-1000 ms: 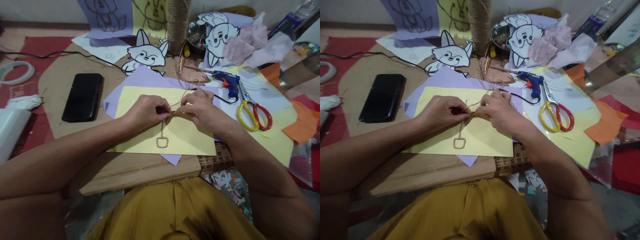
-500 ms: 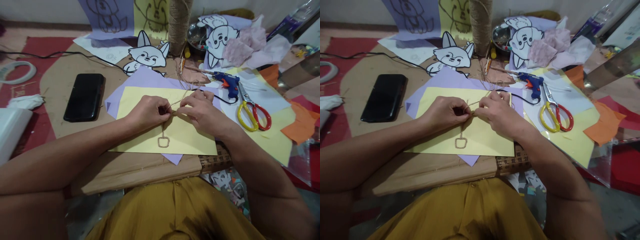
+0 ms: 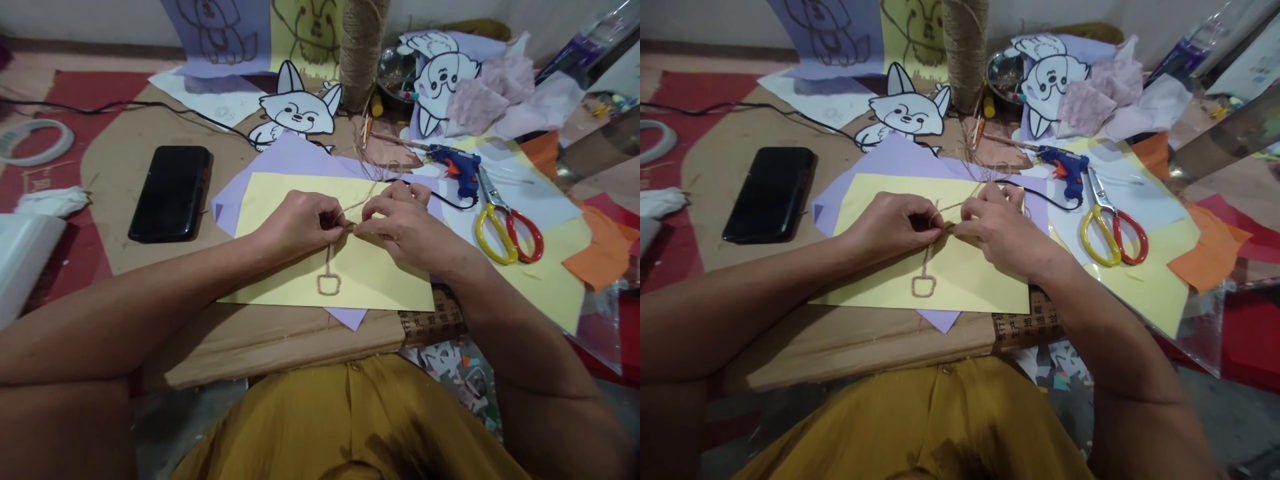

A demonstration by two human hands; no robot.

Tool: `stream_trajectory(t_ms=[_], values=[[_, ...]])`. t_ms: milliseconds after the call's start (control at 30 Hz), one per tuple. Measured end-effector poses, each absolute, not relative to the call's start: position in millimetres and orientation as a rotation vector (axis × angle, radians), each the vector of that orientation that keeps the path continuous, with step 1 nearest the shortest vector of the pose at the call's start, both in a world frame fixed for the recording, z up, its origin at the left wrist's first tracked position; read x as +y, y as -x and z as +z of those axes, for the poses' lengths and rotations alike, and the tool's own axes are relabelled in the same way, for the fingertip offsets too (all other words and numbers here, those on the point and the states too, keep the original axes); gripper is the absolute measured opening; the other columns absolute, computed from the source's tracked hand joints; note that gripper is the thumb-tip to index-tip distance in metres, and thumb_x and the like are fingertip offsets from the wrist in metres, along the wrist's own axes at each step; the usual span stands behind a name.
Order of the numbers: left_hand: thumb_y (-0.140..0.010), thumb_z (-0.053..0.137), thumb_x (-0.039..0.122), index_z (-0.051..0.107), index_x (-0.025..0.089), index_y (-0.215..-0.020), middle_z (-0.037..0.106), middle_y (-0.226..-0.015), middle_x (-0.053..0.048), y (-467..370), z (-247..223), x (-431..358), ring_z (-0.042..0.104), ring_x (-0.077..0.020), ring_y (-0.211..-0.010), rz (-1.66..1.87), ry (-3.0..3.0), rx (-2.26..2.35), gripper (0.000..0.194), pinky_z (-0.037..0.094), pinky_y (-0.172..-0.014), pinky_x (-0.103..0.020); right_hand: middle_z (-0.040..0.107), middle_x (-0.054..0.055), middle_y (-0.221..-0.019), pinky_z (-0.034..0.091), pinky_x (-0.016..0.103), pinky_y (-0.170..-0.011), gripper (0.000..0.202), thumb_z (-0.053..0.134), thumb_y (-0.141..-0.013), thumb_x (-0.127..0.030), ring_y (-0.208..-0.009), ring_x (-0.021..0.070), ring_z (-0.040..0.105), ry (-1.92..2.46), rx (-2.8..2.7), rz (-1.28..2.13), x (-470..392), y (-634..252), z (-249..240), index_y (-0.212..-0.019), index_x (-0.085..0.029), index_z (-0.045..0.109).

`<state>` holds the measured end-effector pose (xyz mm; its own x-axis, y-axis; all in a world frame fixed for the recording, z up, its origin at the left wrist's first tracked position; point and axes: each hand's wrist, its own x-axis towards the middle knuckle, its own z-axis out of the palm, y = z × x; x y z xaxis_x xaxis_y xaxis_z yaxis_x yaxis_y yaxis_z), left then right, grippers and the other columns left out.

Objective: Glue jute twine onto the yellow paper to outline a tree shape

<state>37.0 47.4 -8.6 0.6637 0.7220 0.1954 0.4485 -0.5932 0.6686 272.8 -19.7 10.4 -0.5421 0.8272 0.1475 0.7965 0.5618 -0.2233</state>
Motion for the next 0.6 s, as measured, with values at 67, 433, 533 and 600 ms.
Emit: stream_trajectory(t_ms=[67,433,533,600], values=[[-0.078,0.074,0.011,0.082,0.018,-0.082,0.077,-0.072,0.001,-36.7,-8.9,47.3,0.064,-0.0100,-0.059,0.617,-2.286,0.895,0.011,0.046,-0.061,-0.022,0.075,0.008,-0.114,0.023,0.049,-0.093,0.034,0.058,-0.102,-0.010,-0.113,0.0293,0.050,1.374,-2.516,0.196,-17.7,-275.1,11.1,-0.109,-0.030,0.084],[-0.079,0.074,0.014,0.081,0.019,-0.081,0.078,-0.072,0.000,-37.8,-7.3,47.0,0.064,-0.0108,-0.060,0.610,-2.298,0.913,0.009,0.046,-0.060,-0.022,0.074,0.009,-0.118,0.023,0.049,-0.093,0.040,0.057,-0.101,-0.007,-0.120,0.0322,0.049,1.384,-2.547,0.129,-18.4,-274.5,4.6,-0.113,-0.033,0.085],[-0.077,0.073,0.011,0.082,0.019,-0.081,0.077,-0.071,0.001,-37.9,-6.8,46.7,0.064,-0.0106,-0.060,0.611,-2.295,0.911,0.013,0.046,-0.061,-0.022,0.073,0.009,-0.121,0.024,0.050,-0.095,0.036,0.059,-0.101,-0.009,-0.120,0.0320,0.049,1.369,-2.528,0.151,-18.4,-274.3,9.8,-0.112,-0.033,0.085],[-0.075,0.073,0.010,0.082,0.019,-0.081,0.077,-0.071,0.002,-37.9,-6.9,46.9,0.064,-0.0106,-0.060,0.612,-2.293,0.906,0.014,0.046,-0.061,-0.022,0.072,0.009,-0.122,0.024,0.050,-0.096,0.036,0.058,-0.101,-0.009,-0.120,0.0318,0.048,1.345,-2.540,0.163,-19.4,-273.3,13.0,-0.112,-0.032,0.085]])
